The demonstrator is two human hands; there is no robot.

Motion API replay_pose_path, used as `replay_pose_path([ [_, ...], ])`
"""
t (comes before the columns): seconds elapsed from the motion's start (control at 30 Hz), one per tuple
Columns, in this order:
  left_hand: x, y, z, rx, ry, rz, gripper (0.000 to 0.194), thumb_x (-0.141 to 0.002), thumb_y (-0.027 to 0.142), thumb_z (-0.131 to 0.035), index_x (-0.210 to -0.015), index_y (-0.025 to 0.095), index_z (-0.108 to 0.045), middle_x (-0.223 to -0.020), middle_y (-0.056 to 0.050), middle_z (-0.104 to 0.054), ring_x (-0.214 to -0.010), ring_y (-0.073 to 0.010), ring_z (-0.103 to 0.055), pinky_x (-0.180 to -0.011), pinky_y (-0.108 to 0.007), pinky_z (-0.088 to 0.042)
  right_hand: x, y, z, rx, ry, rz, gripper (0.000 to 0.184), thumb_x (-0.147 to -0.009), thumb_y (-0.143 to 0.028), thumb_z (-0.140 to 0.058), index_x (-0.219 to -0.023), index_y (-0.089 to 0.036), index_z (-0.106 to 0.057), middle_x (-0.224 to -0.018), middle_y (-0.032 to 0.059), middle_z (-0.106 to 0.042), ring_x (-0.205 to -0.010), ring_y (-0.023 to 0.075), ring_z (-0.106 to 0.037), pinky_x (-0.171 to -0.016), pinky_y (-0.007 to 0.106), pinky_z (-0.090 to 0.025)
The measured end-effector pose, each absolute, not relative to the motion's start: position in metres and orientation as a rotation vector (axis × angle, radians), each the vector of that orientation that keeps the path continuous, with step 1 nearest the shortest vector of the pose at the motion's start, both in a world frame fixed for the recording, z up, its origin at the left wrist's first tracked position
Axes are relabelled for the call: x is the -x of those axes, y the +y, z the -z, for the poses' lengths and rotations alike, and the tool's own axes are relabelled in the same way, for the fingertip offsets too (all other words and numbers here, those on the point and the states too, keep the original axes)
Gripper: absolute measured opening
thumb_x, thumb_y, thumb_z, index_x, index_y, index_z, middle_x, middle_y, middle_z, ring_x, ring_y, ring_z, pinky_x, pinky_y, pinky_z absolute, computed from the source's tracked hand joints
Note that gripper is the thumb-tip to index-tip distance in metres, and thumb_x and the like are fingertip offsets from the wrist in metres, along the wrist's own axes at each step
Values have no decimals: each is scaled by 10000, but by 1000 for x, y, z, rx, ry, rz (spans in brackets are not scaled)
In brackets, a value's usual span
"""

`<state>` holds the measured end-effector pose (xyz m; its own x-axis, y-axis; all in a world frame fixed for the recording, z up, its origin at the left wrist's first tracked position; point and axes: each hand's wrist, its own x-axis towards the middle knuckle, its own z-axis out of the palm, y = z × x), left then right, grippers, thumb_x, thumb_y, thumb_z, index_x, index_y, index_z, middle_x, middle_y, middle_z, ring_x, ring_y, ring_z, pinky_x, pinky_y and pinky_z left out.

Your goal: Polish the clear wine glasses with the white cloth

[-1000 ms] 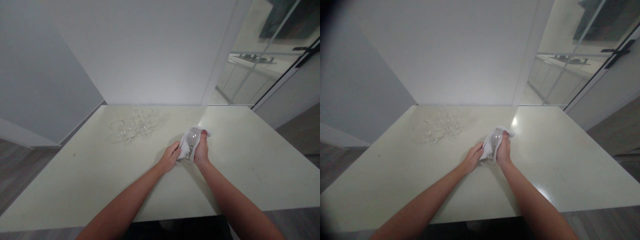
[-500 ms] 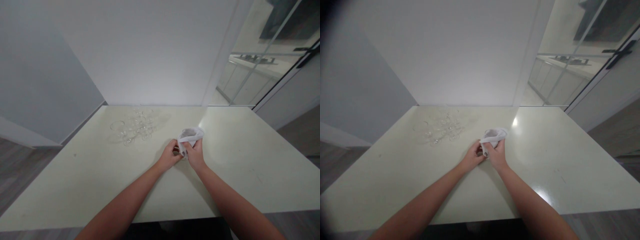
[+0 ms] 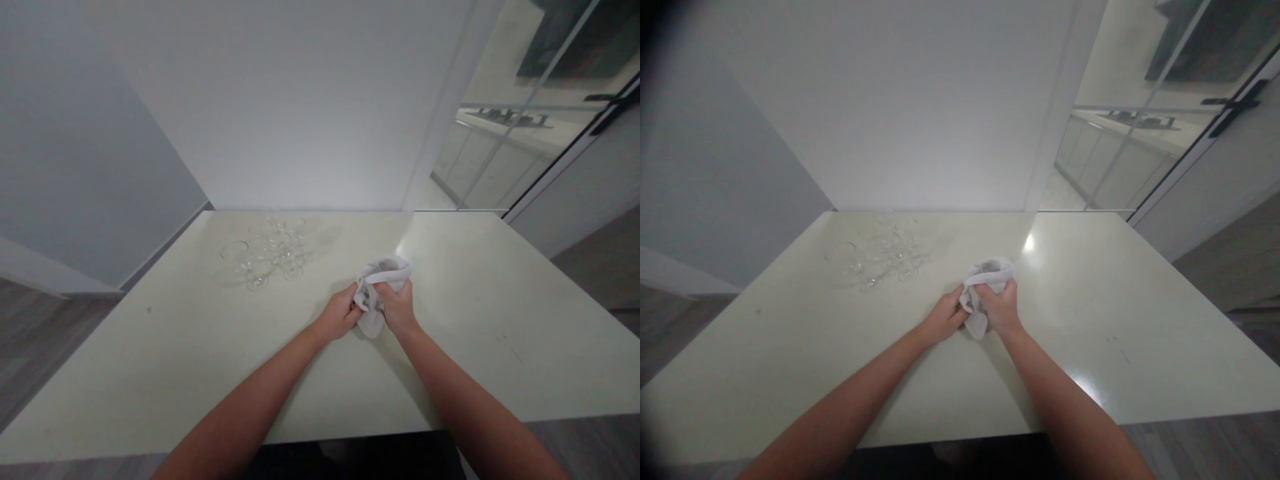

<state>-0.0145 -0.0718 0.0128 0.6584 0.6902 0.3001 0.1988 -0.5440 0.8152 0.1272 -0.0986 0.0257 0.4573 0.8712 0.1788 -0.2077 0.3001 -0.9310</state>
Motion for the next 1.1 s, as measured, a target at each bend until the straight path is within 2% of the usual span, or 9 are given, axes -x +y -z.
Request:
replay_pose_path([
  [0.2,19,-69,-15,-2186,663,-786,113,-844,216,-465,-936,173,-514,-867,-59,-601,-837,-210,-568,-793,-313,-446,-124,-100,-29,1034,-850,-797,290,-660,-374,-777,-813,-157,-661,-733,18,-699,-609,134,-610,-577,253,-502],
  [0.3,20,-68,-12,-2195,646,-747,112,-876,238,-446,-953,179,-503,-853,-47,-606,-794,-193,-572,-761,-291,-449,-125,-100,-27,1014,-887,-722,296,-672,-425,-760,-802,-187,-642,-712,7,-680,-606,136,-601,-566,253,-503],
  [0.5,21,-69,-10,-2184,636,-704,240,-959,363,-370,-936,175,-517,-864,-51,-609,-785,-183,-574,-757,-280,-443,-131,-100,-18,1006,-874,-607,331,-773,-539,-649,-910,-239,-624,-825,11,-679,-749,156,-638,-706,295,-536],
  [0.67,22,-67,-9,-2033,616,-745,428,-977,497,-298,-949,153,-552,-803,-29,-581,-720,-161,-528,-690,-259,-442,-133,-102,-22,1066,-952,-818,390,-596,-404,-820,-848,-183,-621,-744,9,-683,-629,139,-610,-588,254,-514],
  [0.77,21,-68,-10,-1980,617,-760,432,-971,502,-323,-929,145,-563,-753,-11,-557,-680,-148,-502,-658,-251,-432,-132,-103,-26,1085,-958,-889,403,-566,-336,-842,-865,-178,-623,-752,13,-694,-624,137,-619,-595,255,-523],
  [0.9,17,-70,-11,-1977,522,-736,338,-921,452,-475,-1042,145,-548,-870,-39,-595,-770,-169,-532,-714,-270,-444,-131,-101,-27,1098,-936,-811,380,-593,-360,-823,-858,-179,-618,-762,14,-681,-625,134,-612,-596,264,-522],
  [0.97,16,-71,-12,-2004,478,-737,350,-895,465,-515,-1028,143,-551,-910,-58,-596,-815,-186,-537,-750,-287,-444,-131,-97,-23,1045,-926,-752,355,-640,-406,-786,-863,-188,-617,-750,5,-665,-615,129,-595,-584,262,-510],
  [1.03,17,-72,-14,-2052,477,-808,409,-887,536,-491,-965,141,-562,-891,-66,-579,-816,-197,-527,-774,-311,-435,-132,-94,-18,969,-884,-699,336,-707,-451,-725,-905,-202,-614,-746,-6,-650,-611,122,-582,-581,257,-500],
  [1.1,19,-73,-15,-2077,511,-959,499,-889,605,-423,-991,137,-563,-914,-80,-564,-849,-217,-521,-818,-347,-424,-133,-91,-13,937,-851,-651,316,-766,-464,-670,-947,-212,-613,-759,-12,-644,-623,119,-582,-592,248,-496],
])
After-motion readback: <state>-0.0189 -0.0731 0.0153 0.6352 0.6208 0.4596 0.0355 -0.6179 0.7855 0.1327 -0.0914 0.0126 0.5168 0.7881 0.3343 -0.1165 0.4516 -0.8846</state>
